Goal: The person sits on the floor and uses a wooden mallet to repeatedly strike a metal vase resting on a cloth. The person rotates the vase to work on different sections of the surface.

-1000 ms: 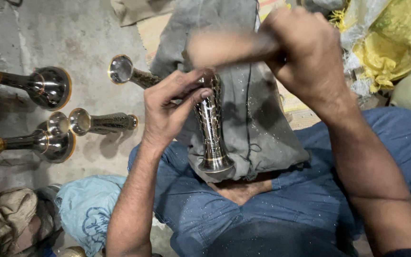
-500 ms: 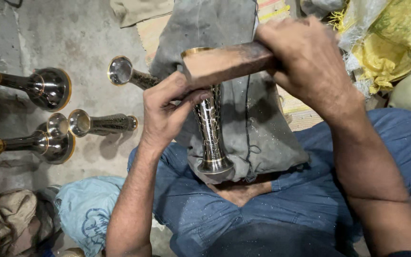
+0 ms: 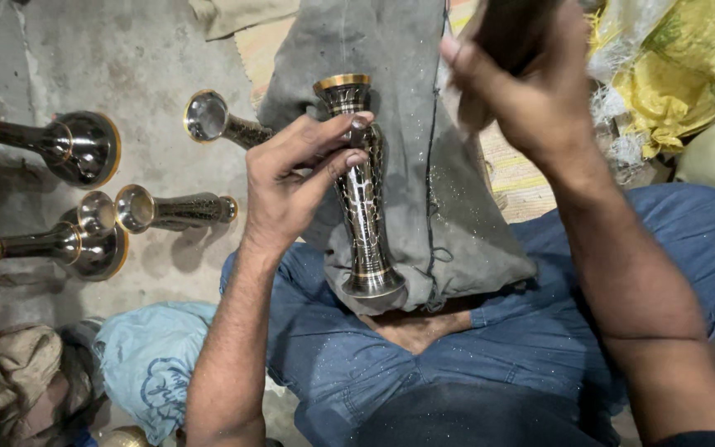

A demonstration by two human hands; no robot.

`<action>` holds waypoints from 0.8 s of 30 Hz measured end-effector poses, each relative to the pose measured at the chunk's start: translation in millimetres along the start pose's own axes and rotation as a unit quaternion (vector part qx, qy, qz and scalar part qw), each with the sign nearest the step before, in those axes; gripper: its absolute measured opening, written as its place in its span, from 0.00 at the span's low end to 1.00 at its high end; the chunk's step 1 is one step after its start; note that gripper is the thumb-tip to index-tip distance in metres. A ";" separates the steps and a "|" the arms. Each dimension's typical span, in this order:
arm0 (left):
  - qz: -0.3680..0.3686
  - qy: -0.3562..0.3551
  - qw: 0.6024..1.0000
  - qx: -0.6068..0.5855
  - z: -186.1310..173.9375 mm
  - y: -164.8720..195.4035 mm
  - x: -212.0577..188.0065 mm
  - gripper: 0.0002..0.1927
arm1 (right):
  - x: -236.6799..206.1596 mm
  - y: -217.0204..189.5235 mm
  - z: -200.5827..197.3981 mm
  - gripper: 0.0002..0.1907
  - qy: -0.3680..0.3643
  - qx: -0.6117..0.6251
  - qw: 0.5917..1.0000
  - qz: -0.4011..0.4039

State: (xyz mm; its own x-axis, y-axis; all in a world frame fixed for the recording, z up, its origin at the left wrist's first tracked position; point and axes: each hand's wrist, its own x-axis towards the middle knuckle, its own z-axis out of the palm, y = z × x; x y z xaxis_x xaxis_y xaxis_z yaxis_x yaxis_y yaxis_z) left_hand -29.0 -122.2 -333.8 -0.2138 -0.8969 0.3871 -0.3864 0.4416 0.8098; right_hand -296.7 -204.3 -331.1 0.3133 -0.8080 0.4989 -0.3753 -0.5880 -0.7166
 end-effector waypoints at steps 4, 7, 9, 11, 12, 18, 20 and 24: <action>0.020 -0.005 0.999 0.040 -1.9 -3.0 2.4 0.15 | 2.2 3.5 -3.5 0.11 -0.006 -0.240 0.946 -0.218; 0.016 -0.011 0.999 -0.026 -0.8 -4.5 -0.4 0.17 | 0.9 -4.0 -2.4 0.11 0.042 -0.115 0.991 -0.063; 0.011 -0.008 0.999 -0.045 -2.1 -5.2 -1.2 0.18 | 2.5 -11.0 0.4 0.10 0.089 0.079 0.989 0.093; 0.009 -0.007 1.000 -0.025 -3.0 -5.6 -2.1 0.18 | 2.9 -18.1 5.2 0.11 0.140 0.299 0.913 0.239; 0.025 -0.013 1.000 -0.007 -4.4 -6.2 -1.0 0.16 | 5.0 -19.0 1.9 0.12 0.132 0.212 0.955 0.159; -0.002 0.002 1.000 -0.017 -4.4 -10.9 -2.6 0.17 | 5.4 -15.1 -6.8 0.13 0.039 -0.150 0.977 -0.147; 0.001 0.012 0.997 -0.074 -3.3 -13.4 -4.4 0.17 | 2.9 -13.6 -2.6 0.11 0.031 0.031 0.999 0.032; 0.015 0.019 0.999 -0.043 -3.7 -16.5 -7.9 0.15 | -0.8 -10.0 -1.7 0.10 -0.084 -0.084 0.993 0.012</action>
State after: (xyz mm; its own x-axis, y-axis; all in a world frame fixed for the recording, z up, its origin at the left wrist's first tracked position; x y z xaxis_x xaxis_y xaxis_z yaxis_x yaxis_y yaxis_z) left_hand -17.6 -122.6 -348.6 -0.1886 -0.8844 0.4269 -0.3014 0.4658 0.8319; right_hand -294.6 -197.9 -323.6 0.4388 -0.8121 0.3847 -0.5202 -0.5786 -0.6282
